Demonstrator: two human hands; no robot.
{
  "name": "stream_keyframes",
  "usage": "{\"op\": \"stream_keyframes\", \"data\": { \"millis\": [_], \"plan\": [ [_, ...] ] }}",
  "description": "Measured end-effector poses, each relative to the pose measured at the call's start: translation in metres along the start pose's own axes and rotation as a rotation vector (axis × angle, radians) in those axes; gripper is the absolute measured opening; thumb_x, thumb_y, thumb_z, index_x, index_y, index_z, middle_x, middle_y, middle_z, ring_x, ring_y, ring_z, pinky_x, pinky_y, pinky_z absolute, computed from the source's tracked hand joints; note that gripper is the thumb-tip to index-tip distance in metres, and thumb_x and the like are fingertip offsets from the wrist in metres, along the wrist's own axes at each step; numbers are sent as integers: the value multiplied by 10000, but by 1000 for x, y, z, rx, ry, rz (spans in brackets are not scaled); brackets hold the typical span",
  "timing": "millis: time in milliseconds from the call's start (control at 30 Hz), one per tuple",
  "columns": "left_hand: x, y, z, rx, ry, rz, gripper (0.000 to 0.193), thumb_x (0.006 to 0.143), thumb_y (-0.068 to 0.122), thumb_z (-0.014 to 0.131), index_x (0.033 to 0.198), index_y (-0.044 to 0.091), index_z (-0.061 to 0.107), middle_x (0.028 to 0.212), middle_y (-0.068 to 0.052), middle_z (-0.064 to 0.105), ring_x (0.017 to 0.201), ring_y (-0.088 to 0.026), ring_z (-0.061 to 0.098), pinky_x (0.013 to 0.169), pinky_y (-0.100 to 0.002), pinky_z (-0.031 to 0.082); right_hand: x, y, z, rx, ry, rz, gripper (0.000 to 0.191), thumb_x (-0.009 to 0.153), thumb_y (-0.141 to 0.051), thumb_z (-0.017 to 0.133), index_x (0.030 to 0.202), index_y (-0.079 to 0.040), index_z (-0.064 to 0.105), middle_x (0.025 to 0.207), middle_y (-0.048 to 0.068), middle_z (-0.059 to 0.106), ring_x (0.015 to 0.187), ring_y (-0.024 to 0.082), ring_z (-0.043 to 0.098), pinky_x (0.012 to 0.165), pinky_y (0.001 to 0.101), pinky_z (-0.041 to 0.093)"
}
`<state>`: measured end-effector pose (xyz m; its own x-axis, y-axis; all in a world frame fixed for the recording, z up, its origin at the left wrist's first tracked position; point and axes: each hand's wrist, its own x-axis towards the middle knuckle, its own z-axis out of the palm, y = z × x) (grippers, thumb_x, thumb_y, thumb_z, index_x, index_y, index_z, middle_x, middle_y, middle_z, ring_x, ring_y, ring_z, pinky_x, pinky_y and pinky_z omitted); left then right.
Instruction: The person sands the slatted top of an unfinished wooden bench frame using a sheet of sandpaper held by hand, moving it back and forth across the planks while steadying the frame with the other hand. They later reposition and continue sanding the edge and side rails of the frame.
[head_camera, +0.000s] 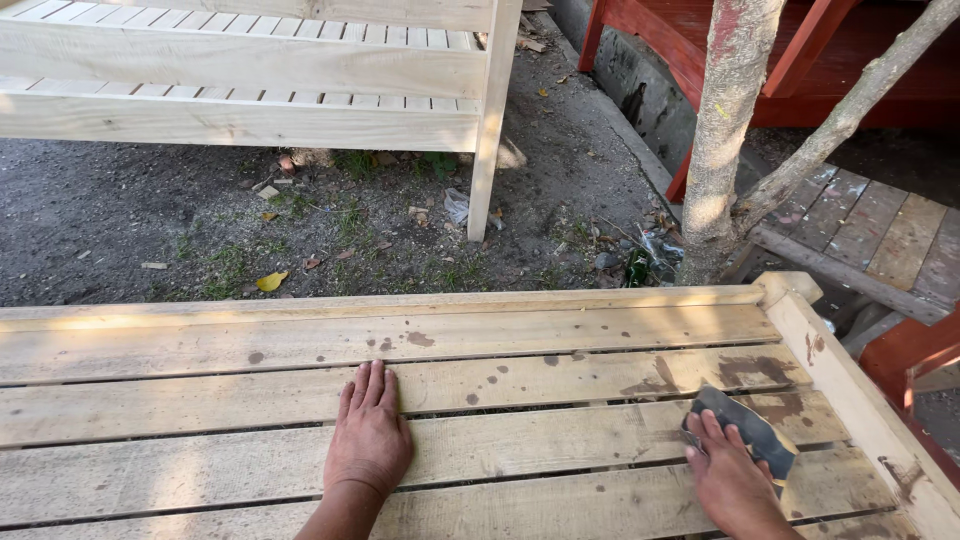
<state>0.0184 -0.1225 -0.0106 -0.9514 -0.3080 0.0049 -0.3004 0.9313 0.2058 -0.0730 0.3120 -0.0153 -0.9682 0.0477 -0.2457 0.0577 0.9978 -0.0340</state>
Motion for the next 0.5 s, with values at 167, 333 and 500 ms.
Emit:
{"op": "stream_keyframes", "data": {
  "millis": [167, 333, 500],
  "plan": [
    [1, -2, 4, -1, 24, 2, 645, 928, 236, 412, 1534, 44, 306, 1663, -113, 202, 1550, -244, 128, 1255, -408, 89, -35, -64, 27, -73, -37, -122, 632, 1046, -455, 388, 1621, -329, 158, 1723, -78, 23, 1585, 242, 60, 1243, 609, 102],
    [3, -4, 11, 69, 26, -6, 635, 958, 240, 376, 1562, 73, 274, 1676, -90, 190, 1560, -230, 117, 1263, -407, 89, -79, -129, 35, -105, -174, -309, 657, 1034, -428, 415, 1628, -365, 141, 1720, -143, 53, 1598, 168, 59, 1285, 541, 18],
    [-5, 0, 9, 60, -4, -86, 639, 975, 262, 349, 1581, 104, 223, 1687, -63, 149, 1570, -223, 71, 1263, -418, 67, -51, -66, 3, -23, -4, -141, 588, 1037, -458, 358, 1603, -384, 215, 1701, -153, 139, 1573, 154, 132, 1270, 511, 110]
  ]
}}
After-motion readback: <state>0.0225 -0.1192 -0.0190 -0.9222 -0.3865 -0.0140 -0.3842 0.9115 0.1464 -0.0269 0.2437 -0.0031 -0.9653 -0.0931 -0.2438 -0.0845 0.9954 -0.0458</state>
